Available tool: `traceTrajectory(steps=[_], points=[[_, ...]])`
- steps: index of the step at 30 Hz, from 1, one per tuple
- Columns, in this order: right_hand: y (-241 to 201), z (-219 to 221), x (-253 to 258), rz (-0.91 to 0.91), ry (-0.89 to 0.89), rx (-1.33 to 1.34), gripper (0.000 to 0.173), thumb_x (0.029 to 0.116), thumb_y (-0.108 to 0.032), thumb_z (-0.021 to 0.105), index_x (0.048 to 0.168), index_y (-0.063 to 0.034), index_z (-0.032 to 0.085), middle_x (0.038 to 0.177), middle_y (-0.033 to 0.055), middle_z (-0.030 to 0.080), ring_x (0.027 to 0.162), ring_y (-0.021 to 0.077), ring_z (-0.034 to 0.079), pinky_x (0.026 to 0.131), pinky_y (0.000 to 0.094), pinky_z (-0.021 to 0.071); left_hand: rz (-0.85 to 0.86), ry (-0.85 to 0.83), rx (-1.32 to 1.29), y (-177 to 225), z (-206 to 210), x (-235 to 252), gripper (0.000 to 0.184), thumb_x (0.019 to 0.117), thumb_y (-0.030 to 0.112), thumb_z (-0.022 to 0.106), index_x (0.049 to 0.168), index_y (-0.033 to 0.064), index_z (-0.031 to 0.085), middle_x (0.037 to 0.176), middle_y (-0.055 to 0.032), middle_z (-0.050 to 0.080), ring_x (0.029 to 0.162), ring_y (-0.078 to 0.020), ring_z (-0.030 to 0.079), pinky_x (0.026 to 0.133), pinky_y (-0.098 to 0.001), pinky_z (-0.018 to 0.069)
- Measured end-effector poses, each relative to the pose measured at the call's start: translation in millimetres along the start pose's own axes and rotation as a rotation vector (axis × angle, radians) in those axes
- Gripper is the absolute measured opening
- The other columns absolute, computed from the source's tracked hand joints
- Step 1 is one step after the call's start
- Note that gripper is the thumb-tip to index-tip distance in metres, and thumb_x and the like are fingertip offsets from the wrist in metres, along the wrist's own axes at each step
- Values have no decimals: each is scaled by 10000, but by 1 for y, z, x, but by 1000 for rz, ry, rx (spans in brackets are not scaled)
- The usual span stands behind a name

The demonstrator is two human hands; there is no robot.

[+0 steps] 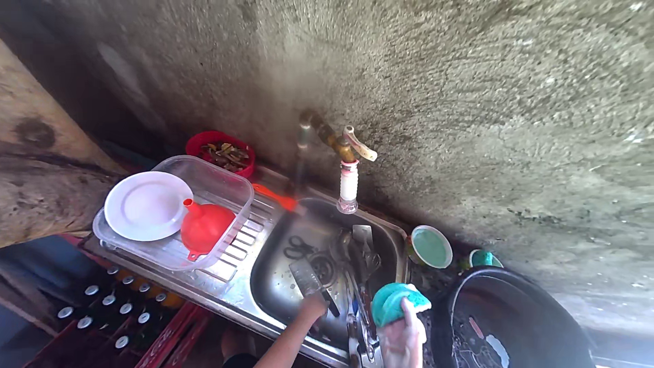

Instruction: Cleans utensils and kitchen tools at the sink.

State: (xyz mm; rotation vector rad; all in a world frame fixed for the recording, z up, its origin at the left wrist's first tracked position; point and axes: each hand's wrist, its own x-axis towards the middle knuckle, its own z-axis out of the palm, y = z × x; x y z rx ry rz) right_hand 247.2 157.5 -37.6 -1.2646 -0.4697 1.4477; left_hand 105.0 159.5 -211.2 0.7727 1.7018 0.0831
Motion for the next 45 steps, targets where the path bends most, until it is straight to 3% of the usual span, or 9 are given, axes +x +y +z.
traceTrajectory(steps=[3, 12, 16, 21, 26, 29, 33, 38, 45], points=[[0, -4, 3, 64, -63, 106, 261, 1074, -232, 332, 1231, -128, 512, 1010, 23, 663, 913, 111, 691, 779, 314, 603, -39, 46, -171, 4, 10, 11, 550, 1052, 439, 535, 1266, -61, 616, 1184, -240, 673, 1031, -332, 691, 936, -496, 541], [13, -24, -3, 165, -117, 94, 247, 1061, -204, 330, 1176, -128, 535, 963, 23, 695, 868, 119, 716, 733, 317, 621, -175, 210, -567, 3, 24, 31, 625, 939, 397, 726, 1339, -60, 580, 1373, -263, 579, 1280, -380, 560, 1075, -531, 447], [18, -27, -1, 235, -130, 59, 266, 1046, -175, 315, 1185, -74, 519, 949, 87, 712, 823, 183, 735, 701, 330, 627, -146, 154, -1068, -1, 28, 11, 420, 1056, 257, 567, 1344, -47, 544, 1219, -258, 596, 1062, -349, 586, 904, -521, 493], [22, -6, 0, 221, -105, -105, 227, 1031, -70, 367, 1237, -56, 462, 837, 60, 651, 655, 112, 675, 552, 242, 571, 113, -41, -951, -2, -15, -81, 230, 1110, 208, 448, 1255, 30, 440, 788, -23, 467, 530, -87, 470, 505, -226, 453], [23, 30, 3, -99, -219, -498, 341, 978, -61, 491, 1299, 54, 500, 1041, 85, 613, 893, 64, 619, 788, 221, 521, 323, -38, -650, -34, -44, -123, 435, 1139, 350, 227, 1223, 91, 566, 713, 52, 436, 512, -53, 373, 490, -219, 348], [32, 51, 8, -590, -353, -898, 417, 932, -29, 621, 1303, 151, 557, 1178, 301, 642, 1097, 323, 640, 976, 434, 509, 381, -75, -720, -44, -53, -130, 304, 1133, 252, 321, 1267, 81, 534, 787, 40, 521, 547, -37, 459, 513, -192, 417], [66, 56, 34, -1022, -486, -936, 307, 865, 47, 655, 1163, 93, 712, 1123, 269, 721, 1059, 385, 710, 955, 493, 560, 440, 14, -757, -42, -56, -135, 209, 1103, 211, 445, 1165, 65, 580, 735, 42, 546, 481, -11, 398, 440, -169, 326], [63, 58, 18, -634, -681, -1291, 288, 936, -12, 644, 1184, 134, 665, 1125, 303, 701, 1089, 424, 686, 1005, 544, 516, 408, 88, -757, -42, -63, -136, 238, 1100, 204, 466, 1089, 28, 626, 668, 48, 503, 458, -16, 381, 428, -176, 331], [68, 55, 10, -582, -746, -1296, 279, 933, -13, 654, 1179, 113, 681, 1128, 287, 707, 1088, 413, 689, 1001, 547, 520, 393, 73, -822, -43, -55, -133, 220, 1094, 174, 475, 1023, 29, 625, 629, 63, 478, 447, -6, 365, 423, -169, 318]])
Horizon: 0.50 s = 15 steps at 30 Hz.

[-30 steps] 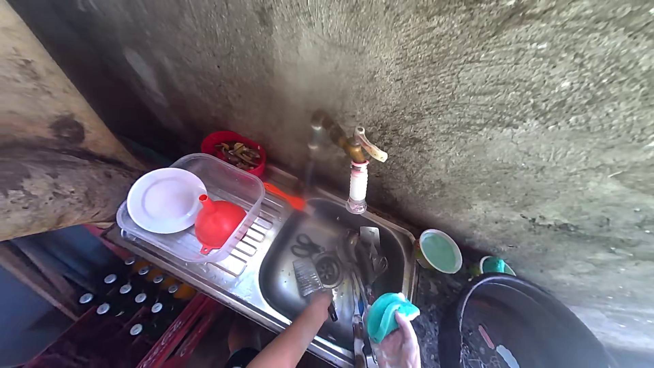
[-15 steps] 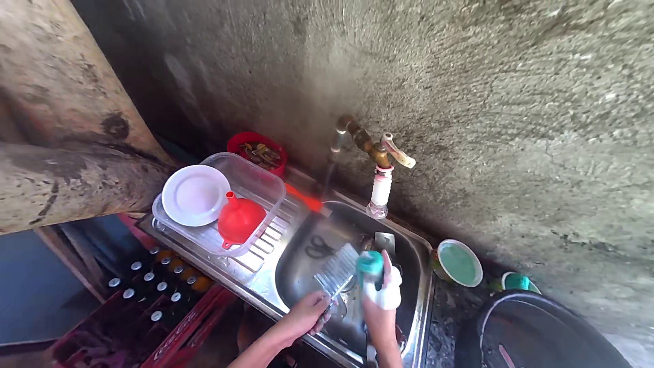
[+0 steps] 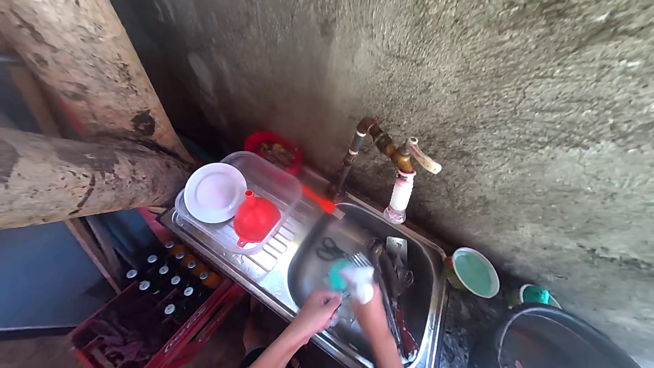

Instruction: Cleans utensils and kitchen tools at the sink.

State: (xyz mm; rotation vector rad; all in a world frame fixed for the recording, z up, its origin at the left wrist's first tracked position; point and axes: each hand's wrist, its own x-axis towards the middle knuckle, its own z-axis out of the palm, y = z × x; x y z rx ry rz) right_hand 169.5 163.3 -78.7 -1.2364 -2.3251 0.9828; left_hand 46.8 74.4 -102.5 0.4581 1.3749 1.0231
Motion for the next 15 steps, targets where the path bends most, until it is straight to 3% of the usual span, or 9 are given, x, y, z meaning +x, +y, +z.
traceTrajectory(steps=[2, 6, 10, 12, 14, 15], points=[[2, 4, -3, -80, -16, 2, 253, 922, -4, 657, 1156, 71, 716, 1105, 249, 729, 1058, 383, 711, 977, 532, 546, -3, 11, 36, 0, -3, 2, 229, 1086, 178, 488, 940, 49, 608, 616, 67, 478, 444, -5, 359, 423, -171, 309], [22, -7, 12, 19, -8, -96, 274, 953, -3, 620, 1205, 74, 697, 1172, 276, 702, 1133, 415, 673, 1032, 547, 501, -31, -44, 82, -3, 1, 0, 229, 1089, 190, 492, 1047, 24, 644, 649, 60, 490, 465, -9, 369, 437, -176, 313], [17, -5, 2, -68, -119, -33, 256, 918, 43, 635, 1158, 62, 722, 1159, 251, 714, 1124, 391, 682, 1030, 532, 511, -47, -17, 93, -8, -2, 3, 246, 1087, 193, 500, 957, 31, 632, 613, 60, 473, 451, -13, 367, 431, -177, 307], [31, -15, 18, -1, 9, 39, 262, 938, 29, 615, 1172, 124, 681, 1175, 291, 690, 1149, 394, 661, 1052, 520, 488, 10, -44, 138, -15, 3, 1, 255, 1086, 205, 496, 983, 30, 650, 620, 67, 469, 469, -12, 376, 450, -186, 323], [36, -29, 43, 91, 305, 310, 276, 967, 31, 540, 1185, 183, 614, 1131, 280, 675, 1077, 287, 659, 1000, 414, 513, 138, -75, 280, -17, 5, 7, 294, 1077, 240, 494, 1041, 14, 678, 706, 23, 513, 567, -51, 442, 556, -236, 401], [26, -40, 50, 205, 409, 504, 295, 1023, -7, 454, 1224, 158, 592, 1096, 221, 665, 1000, 195, 643, 926, 331, 521, 191, -72, 349, -16, 4, 9, 317, 1072, 247, 494, 1073, -3, 689, 777, -26, 569, 647, -91, 498, 642, -283, 451]])
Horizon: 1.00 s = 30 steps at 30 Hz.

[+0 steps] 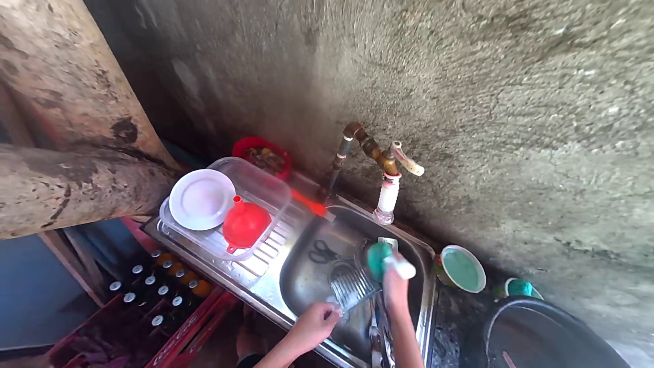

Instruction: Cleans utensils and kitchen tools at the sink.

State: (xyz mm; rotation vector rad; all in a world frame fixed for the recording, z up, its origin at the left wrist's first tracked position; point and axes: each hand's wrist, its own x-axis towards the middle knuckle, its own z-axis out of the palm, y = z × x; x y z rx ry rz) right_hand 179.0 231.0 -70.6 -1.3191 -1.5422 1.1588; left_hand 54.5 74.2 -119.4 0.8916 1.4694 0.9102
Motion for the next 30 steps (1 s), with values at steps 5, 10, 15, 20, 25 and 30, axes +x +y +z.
traceTrajectory(steps=[5, 10, 15, 20, 25, 30], points=[[-48, 3, 2, 418, -187, 589, 500, 1133, -385, 241, 833, -96, 518, 487, -10, 511, 357, 71, 487, 340, 216, 420, 46, 4, 122, 7, -9, 9, 356, 1075, 228, 475, 1239, -30, 656, 1049, -171, 687, 922, -222, 647, 884, -408, 517], [-56, 24, -17, 382, -108, 550, 369, 1123, -172, 295, 857, -80, 533, 508, -45, 510, 383, 35, 490, 379, 188, 436, 69, -13, 101, 13, -5, 12, 357, 1073, 234, 486, 1253, -22, 656, 1033, -158, 686, 875, -191, 637, 850, -377, 522], [-26, 25, -49, -106, -175, -159, 333, 928, -51, 672, 1164, 180, 625, 1062, 243, 703, 1019, 244, 679, 963, 372, 530, 105, 29, 119, 23, -7, 11, 362, 1069, 246, 484, 1228, -25, 663, 1035, -158, 698, 921, -200, 663, 887, -393, 531], [-3, 22, -54, -431, -278, -739, 397, 906, -283, 698, 1114, 53, 734, 1090, 275, 719, 1086, 458, 677, 949, 634, 507, 192, 109, 255, 20, -8, 6, 350, 1062, 232, 472, 1042, -33, 699, 858, -154, 666, 803, -242, 643, 779, -434, 527], [20, 27, -71, -611, -124, -499, 304, 866, -122, 713, 1128, 28, 743, 1040, 211, 730, 1009, 370, 706, 936, 503, 557, 197, 154, 222, 22, -6, 4, 357, 1052, 227, 472, 1193, -32, 674, 1018, -175, 711, 960, -245, 691, 902, -432, 547], [21, 10, -49, -384, -155, -305, 294, 848, 16, 715, 1120, 125, 697, 1082, 260, 724, 1034, 350, 713, 972, 487, 553, 204, 142, 365, 21, 1, -1, 373, 1076, 228, 438, 1197, -52, 653, 875, -207, 677, 816, -324, 671, 786, -489, 543]])
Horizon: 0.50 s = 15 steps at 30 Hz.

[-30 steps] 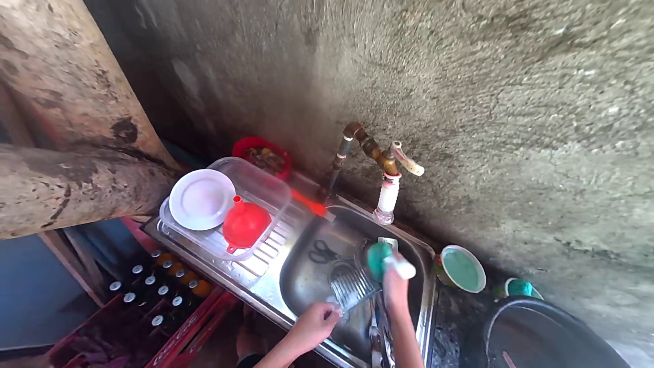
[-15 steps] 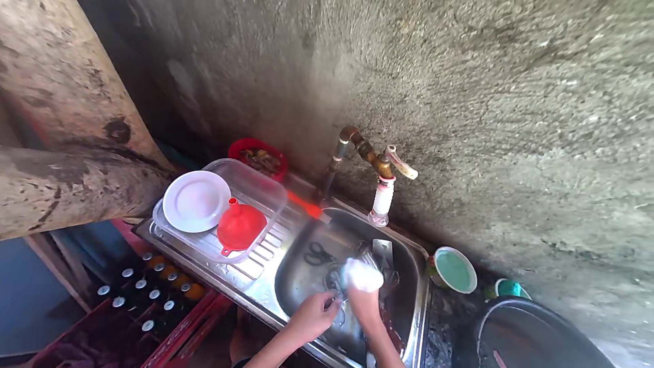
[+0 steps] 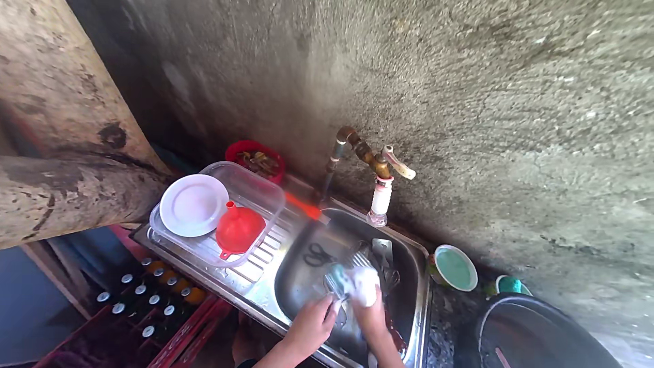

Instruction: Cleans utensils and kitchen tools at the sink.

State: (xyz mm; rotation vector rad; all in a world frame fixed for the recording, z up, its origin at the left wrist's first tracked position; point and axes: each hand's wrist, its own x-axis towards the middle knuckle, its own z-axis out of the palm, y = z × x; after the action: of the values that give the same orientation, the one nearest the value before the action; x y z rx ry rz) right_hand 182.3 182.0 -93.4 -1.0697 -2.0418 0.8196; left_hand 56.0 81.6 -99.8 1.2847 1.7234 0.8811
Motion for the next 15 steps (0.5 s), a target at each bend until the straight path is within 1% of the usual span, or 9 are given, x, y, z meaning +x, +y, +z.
traceTrajectory(steps=[3, 5, 7, 9, 11, 12, 13, 14, 15], points=[[6, -7, 20, 71, -9, -26, 284, 879, 11, 695, 1141, 120, 685, 1120, 261, 710, 1087, 351, 690, 1008, 485, 533, 0, -4, 18, 0, 8, -4, 385, 1086, 237, 427, 1226, -52, 639, 887, -216, 680, 827, -336, 678, 798, -490, 547], [-15, -9, 11, 46, -164, -73, 294, 881, 2, 702, 1154, 111, 691, 1136, 265, 711, 1108, 376, 685, 1021, 502, 522, 14, 22, 27, 0, 8, -2, 380, 1078, 224, 435, 1230, -61, 637, 919, -229, 689, 854, -345, 688, 824, -496, 552], [-17, -9, 12, 55, -250, -150, 297, 891, -32, 709, 1158, 98, 698, 1158, 276, 702, 1135, 403, 670, 1040, 522, 506, 5, -13, 42, -3, 7, -3, 394, 1078, 231, 436, 1247, -67, 631, 953, -243, 695, 889, -365, 693, 851, -518, 550], [4, -15, 34, 111, -150, -212, 305, 925, -74, 694, 1161, 119, 681, 1188, 311, 675, 1172, 434, 641, 1066, 543, 479, -43, -80, 19, -4, 7, -2, 422, 1079, 280, 459, 1295, -57, 592, 970, -234, 687, 901, -359, 684, 861, -522, 541], [18, -29, 64, 196, 131, -110, 287, 963, -76, 636, 1145, 144, 661, 1150, 311, 675, 1118, 389, 659, 1022, 502, 508, -72, -47, -84, -9, 8, 2, 486, 1031, 325, 581, 1318, -62, 518, 947, -202, 684, 854, -307, 689, 829, -481, 565], [16, -39, 74, 304, 268, 18, 304, 997, -84, 594, 1187, 148, 643, 1141, 287, 683, 1068, 327, 679, 974, 452, 532, -97, -26, -171, -11, 7, 3, 503, 1011, 318, 620, 1314, -62, 492, 911, -173, 668, 796, -258, 670, 783, -434, 565], [12, -48, 78, 441, 375, 215, 325, 1042, -111, 535, 1264, 115, 609, 1119, 218, 686, 967, 225, 680, 872, 367, 557, -143, -34, -278, -12, 3, 4, 462, 1017, 290, 613, 1301, -48, 478, 868, -131, 628, 725, -200, 618, 719, -377, 540], [4, -55, 78, 582, 439, 458, 327, 1096, -191, 461, 1307, 31, 577, 1011, 109, 665, 783, 119, 640, 692, 278, 551, -205, -69, -408, -12, -2, 5, 361, 1046, 271, 563, 1259, -4, 469, 794, -59, 550, 625, -124, 527, 615, -298, 480], [-5, -60, 75, 693, 440, 710, 309, 1122, -306, 389, 1232, -77, 565, 842, 15, 633, 619, 67, 597, 548, 238, 530, -274, -131, -574, -12, -7, 7, 235, 1085, 276, 480, 1190, 68, 453, 704, 26, 450, 521, -50, 425, 501, -215, 397]])
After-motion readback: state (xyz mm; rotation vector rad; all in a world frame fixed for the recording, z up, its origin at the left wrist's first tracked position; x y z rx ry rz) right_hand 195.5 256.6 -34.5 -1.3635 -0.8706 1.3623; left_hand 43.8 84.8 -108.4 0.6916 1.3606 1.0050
